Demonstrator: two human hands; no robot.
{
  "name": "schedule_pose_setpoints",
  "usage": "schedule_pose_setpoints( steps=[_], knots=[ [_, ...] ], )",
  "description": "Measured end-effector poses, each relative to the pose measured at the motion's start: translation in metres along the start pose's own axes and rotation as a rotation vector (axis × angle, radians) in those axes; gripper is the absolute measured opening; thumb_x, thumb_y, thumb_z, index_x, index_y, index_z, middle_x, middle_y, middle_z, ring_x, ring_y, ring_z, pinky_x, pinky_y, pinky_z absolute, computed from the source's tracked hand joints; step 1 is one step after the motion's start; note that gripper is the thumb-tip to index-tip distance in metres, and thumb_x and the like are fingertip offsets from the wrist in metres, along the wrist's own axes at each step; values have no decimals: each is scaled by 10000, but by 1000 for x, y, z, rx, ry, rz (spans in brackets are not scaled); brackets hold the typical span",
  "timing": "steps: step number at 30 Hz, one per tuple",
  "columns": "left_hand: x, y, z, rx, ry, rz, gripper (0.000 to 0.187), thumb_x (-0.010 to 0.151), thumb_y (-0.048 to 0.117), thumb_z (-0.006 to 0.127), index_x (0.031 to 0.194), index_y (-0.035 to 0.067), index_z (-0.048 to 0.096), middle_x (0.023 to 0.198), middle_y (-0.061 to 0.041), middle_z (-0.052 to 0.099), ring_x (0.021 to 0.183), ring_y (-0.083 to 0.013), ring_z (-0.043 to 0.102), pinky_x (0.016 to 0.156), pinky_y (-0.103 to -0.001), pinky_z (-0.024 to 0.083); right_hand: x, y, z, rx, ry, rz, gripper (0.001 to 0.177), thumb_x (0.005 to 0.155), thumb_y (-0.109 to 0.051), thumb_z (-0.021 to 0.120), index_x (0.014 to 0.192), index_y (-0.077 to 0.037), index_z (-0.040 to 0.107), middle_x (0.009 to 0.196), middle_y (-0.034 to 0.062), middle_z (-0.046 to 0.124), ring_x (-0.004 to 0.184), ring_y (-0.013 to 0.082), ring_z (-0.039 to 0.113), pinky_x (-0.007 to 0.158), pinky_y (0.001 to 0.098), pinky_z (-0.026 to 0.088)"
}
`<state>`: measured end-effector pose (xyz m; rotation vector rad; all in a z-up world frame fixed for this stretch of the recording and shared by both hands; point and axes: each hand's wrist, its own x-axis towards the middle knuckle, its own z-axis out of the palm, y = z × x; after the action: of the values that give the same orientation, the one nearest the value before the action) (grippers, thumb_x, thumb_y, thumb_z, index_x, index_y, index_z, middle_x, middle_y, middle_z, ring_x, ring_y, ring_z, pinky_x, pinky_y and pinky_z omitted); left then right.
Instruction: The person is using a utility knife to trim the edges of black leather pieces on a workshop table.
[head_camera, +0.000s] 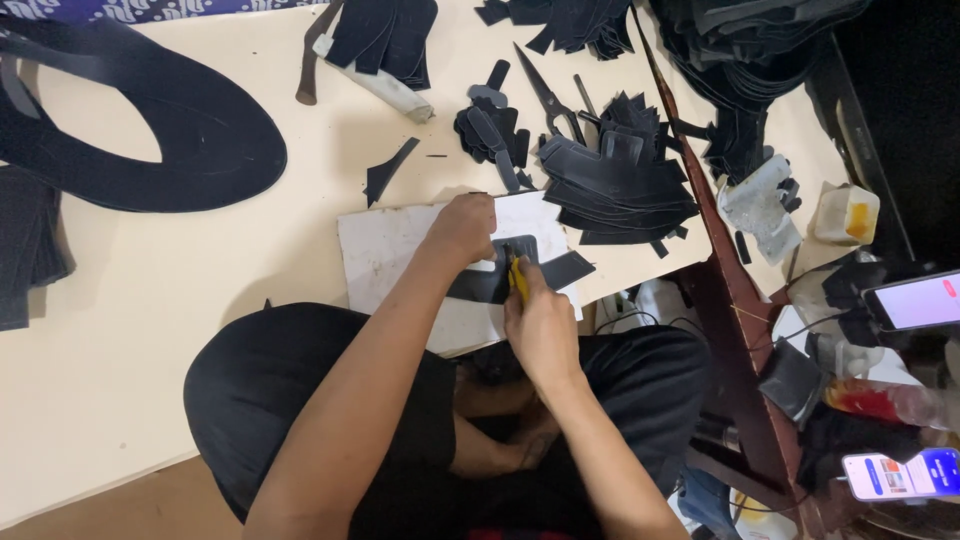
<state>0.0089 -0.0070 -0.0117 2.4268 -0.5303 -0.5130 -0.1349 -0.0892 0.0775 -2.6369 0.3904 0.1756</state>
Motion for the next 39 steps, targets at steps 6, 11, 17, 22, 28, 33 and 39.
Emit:
schedule_pose_setpoints(
  steps=[6,11,17,22,28,33,39],
  knots=[
    [6,-8,4,-74,13,-115,421,830,251,822,1091,-51,691,1021,-232,722,1053,-386,701,952,-458,580,5,3,10,-102,-3,-36,440,896,-48,581,1329,32,598,960,356,718,882,521,714,694,574,605],
    [-1,1,8,-28,55,-168,403,859,260,785,1127,-15,663,1003,-174,704,1035,-342,706,921,-431,595,5,5,11,-160,-19,-61,448,904,-75,573,1344,10,597,914,348,717,834,515,717,632,564,604],
    [-7,9,16,64,123,-168,371,857,255,776,1090,-1,643,937,-152,680,938,-325,723,847,-432,628,-4,6,9,-179,-15,-102,454,898,-49,548,1343,35,586,878,345,715,771,499,725,580,565,607],
    [-4,4,24,56,134,-142,396,836,256,799,1072,-17,635,930,-159,673,930,-343,721,823,-456,629,-9,10,12,-187,-14,-111,447,895,-53,558,1329,51,595,869,340,716,760,495,727,568,570,603],
    [-7,9,13,30,127,-180,353,860,202,774,1100,-26,651,933,-179,683,934,-337,726,840,-443,628,-16,9,11,-157,-38,-102,475,899,-27,538,1360,86,562,911,373,704,738,520,716,520,584,572],
    [-5,10,10,51,104,-123,348,861,168,759,1132,-28,660,946,-169,693,940,-329,726,829,-453,626,-17,8,8,-137,-45,-104,472,899,-25,527,1353,101,560,922,380,701,755,527,713,530,590,580],
    [-14,6,18,157,54,-23,139,888,236,726,1014,197,683,1107,-85,649,1115,-354,652,949,-482,535,-10,44,3,162,-24,11,456,846,-133,639,1298,-81,651,1035,272,743,974,489,701,773,544,592]
  ],
)
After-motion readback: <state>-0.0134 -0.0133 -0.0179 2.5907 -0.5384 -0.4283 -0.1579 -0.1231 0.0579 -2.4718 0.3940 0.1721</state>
